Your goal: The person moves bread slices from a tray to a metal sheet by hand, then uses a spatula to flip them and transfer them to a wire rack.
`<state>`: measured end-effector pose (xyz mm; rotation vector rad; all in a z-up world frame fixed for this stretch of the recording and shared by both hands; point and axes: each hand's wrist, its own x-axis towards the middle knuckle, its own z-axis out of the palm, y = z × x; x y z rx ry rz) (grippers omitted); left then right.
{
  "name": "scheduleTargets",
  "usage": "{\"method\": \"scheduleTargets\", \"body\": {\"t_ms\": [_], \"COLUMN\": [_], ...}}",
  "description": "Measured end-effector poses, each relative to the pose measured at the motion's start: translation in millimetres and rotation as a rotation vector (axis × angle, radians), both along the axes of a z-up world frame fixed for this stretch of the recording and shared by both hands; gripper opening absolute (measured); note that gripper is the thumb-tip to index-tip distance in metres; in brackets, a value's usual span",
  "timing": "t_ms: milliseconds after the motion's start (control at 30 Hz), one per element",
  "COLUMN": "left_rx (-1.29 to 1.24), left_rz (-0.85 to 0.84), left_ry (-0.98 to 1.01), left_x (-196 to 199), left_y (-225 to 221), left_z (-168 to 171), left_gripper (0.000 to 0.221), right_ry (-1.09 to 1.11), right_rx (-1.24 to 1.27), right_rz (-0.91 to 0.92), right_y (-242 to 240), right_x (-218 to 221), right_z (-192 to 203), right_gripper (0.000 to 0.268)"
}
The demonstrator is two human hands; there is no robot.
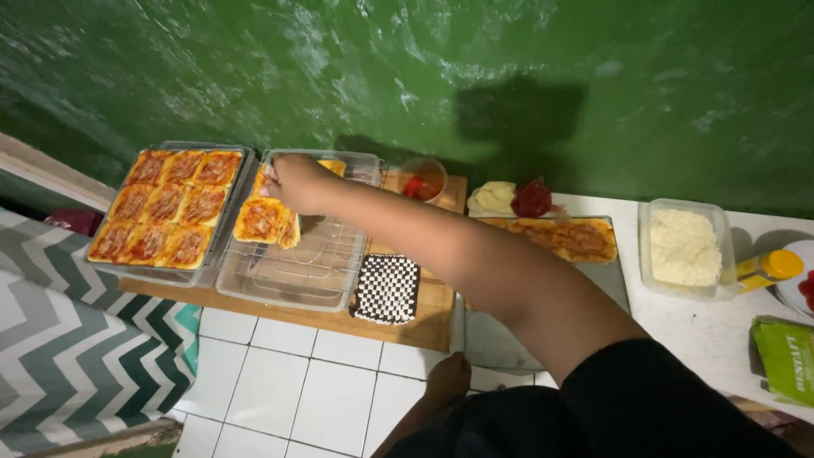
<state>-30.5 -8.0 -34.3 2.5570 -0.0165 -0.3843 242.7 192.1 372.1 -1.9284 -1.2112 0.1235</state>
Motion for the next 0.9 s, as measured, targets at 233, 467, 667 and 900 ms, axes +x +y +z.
{"method": "scheduleTargets", "body": {"t_ms": [233, 467, 667, 900], "left_rx": [-0.122, -0.116, -0.143, 0.004], "left_rz": [0.239, 0.203, 0.165, -0.155], "left_ry": [0.147, 0.164, 0.061, -0.143], "left_x": [4, 5, 5, 8], "left_y": [-9, -5, 1, 23], "left_z": [40, 45, 36, -33], "left_gripper": [0.030, 0.030, 0.028, 0.019], "right_ry": [-0.153, -0.156, -0.139, 0.146], "right_rx": [-0.123, -0.310, -0.293, 0.207], "right_rz": [0.057, 0.104, 0.014, -0.101], "right_y": [13, 0, -53, -241], "right_x": [-30, -52, -42, -6], "right_z": [43, 70, 90, 104], "right_gripper": [0.045, 0.023, 0.019, 0.016]}}
